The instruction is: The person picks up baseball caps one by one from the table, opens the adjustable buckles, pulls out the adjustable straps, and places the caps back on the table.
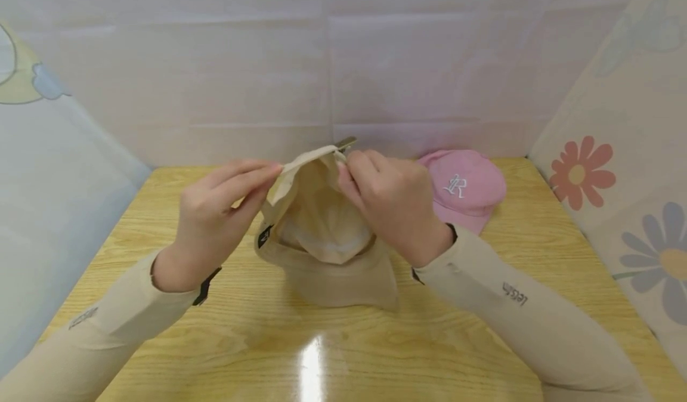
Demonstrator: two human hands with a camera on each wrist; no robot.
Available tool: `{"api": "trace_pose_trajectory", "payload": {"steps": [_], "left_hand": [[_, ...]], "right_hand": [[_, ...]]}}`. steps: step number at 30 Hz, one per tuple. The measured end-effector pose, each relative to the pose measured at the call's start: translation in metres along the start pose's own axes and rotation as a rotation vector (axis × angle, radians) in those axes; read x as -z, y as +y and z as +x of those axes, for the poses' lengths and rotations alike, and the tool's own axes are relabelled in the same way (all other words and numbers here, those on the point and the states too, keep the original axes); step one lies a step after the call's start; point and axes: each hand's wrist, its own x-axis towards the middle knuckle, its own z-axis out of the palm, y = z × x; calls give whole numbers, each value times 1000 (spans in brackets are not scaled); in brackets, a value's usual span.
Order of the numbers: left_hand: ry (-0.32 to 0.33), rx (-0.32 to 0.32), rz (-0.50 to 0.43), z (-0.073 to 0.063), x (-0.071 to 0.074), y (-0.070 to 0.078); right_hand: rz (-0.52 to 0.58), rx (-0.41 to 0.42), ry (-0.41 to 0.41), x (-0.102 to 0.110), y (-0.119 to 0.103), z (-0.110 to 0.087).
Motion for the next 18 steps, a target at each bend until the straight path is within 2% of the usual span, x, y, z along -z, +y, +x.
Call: {"api": "trace_pose_trajectory", "payload": {"steps": [18], "left_hand": [[21, 7, 8, -1, 2, 0]], "right_hand": [[-6, 3, -12, 1, 0, 1]]}}
